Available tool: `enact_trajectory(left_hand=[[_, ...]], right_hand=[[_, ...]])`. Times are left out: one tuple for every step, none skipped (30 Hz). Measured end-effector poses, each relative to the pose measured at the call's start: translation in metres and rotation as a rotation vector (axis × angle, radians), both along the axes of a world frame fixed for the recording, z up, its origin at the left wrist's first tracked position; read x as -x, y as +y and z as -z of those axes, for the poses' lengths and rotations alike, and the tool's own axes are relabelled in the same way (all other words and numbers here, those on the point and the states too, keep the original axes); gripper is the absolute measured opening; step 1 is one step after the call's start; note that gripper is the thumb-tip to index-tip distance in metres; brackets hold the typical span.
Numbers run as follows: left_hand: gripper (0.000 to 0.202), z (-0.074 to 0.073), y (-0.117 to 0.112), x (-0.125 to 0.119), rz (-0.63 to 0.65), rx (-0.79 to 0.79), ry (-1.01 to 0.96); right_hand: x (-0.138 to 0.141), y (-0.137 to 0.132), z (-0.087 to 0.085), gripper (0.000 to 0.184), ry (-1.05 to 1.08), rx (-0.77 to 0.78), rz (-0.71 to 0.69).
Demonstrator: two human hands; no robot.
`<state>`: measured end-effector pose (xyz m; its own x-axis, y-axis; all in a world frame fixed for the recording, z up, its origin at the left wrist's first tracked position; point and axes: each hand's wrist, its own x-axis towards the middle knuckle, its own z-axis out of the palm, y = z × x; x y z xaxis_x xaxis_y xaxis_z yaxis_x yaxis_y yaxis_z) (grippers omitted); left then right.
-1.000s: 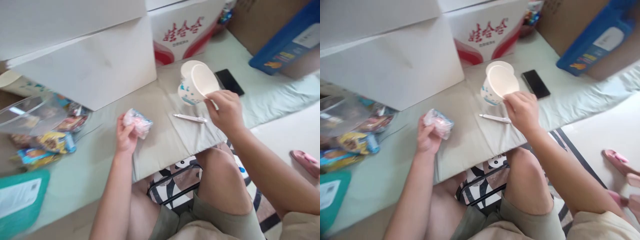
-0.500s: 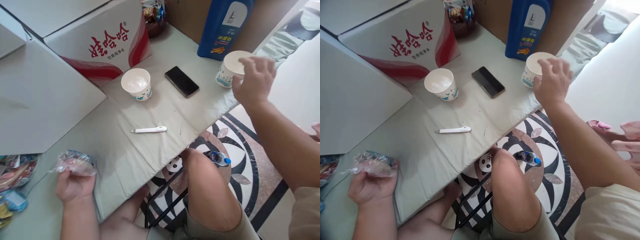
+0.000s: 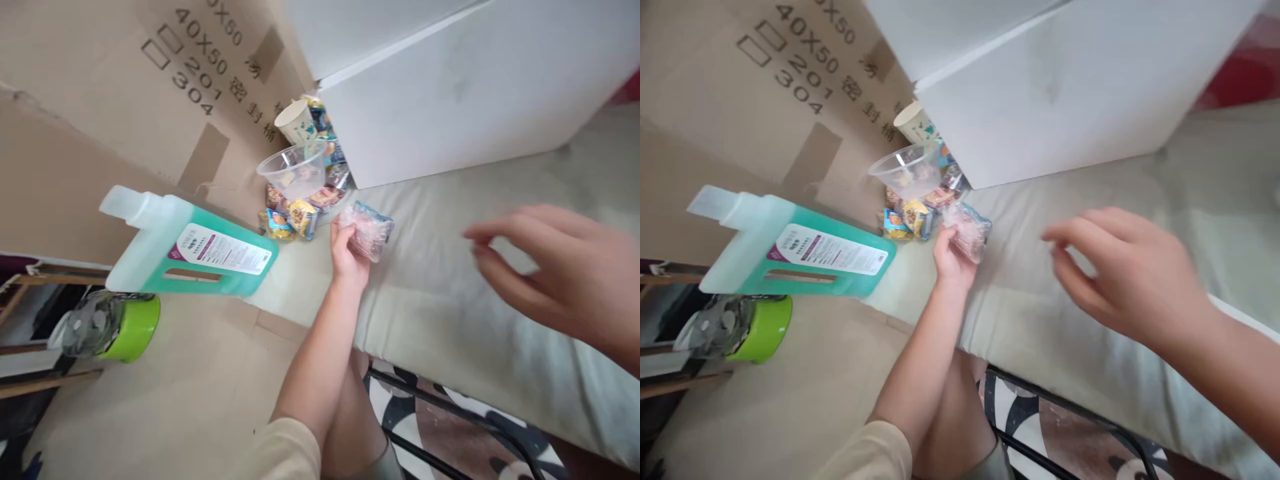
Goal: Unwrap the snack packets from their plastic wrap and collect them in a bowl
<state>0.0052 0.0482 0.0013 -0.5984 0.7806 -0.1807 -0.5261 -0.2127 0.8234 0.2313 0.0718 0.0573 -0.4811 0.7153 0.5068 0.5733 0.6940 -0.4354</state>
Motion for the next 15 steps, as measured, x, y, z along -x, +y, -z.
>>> enact_trajectory(left_hand=[[0.035,0.0,-0.001,0.003,-0.007,0.01,-0.047],[0.034,0.0,-0.002,0.005,0.002,0.018,-0.11],[0.033,0.0,-0.002,0.008,0.02,0.021,-0.184],[0.032,0.0,-0.003,0.01,0.037,0.021,-0.251],[0.031,0.0,-0.002,0.012,0.049,0.02,-0.307],[0.029,0.0,-0.002,0.014,0.057,0.02,-0.351],[0.026,-0.001,-0.001,0.017,0.064,0.025,-0.383],[0.024,-0.001,-0.001,0.018,0.073,0.038,-0.405],[0.023,-0.001,0.0,0.02,0.084,0.054,-0.419],[0.021,-0.001,0.0,0.021,0.09,0.068,-0.422],[0.02,-0.001,0.0,0.022,0.094,0.08,-0.417],[0.019,-0.001,0.0,0.023,0.09,0.085,-0.408],[0.018,-0.001,0.001,0.023,0.083,0.088,-0.396],[0.018,0.0,0.002,0.024,0.093,0.102,-0.377],[0.018,0.0,0.004,0.023,0.108,0.115,-0.36]], right_hand=[[0.041,0.013,-0.012,0.026,-0.02,-0.014,-0.048],[0.081,0.026,-0.023,0.028,-0.103,0.031,-0.043],[0.119,0.038,-0.032,0.037,-0.195,0.122,-0.028],[0.154,0.05,-0.039,0.049,-0.237,0.201,-0.009],[0.186,0.061,-0.045,0.059,-0.255,0.243,-0.003],[0.213,0.071,-0.049,0.066,-0.287,0.271,0.012],[0.236,0.078,-0.052,0.064,-0.341,0.285,0.018],[0.252,0.084,-0.053,0.051,-0.394,0.293,0.013],[0.263,0.086,-0.054,0.041,-0.433,0.297,0.003],[0.268,0.086,-0.054,0.033,-0.448,0.288,-0.002],[0.267,0.083,-0.055,0.029,-0.433,0.269,-0.011],[0.26,0.077,-0.057,0.025,-0.389,0.239,-0.025],[0.248,0.068,-0.058,0.021,-0.32,0.197,-0.037],[0.231,0.056,-0.059,0.02,-0.237,0.152,-0.075],[0.209,0.042,-0.059,0.016,-0.151,0.109,-0.106]])
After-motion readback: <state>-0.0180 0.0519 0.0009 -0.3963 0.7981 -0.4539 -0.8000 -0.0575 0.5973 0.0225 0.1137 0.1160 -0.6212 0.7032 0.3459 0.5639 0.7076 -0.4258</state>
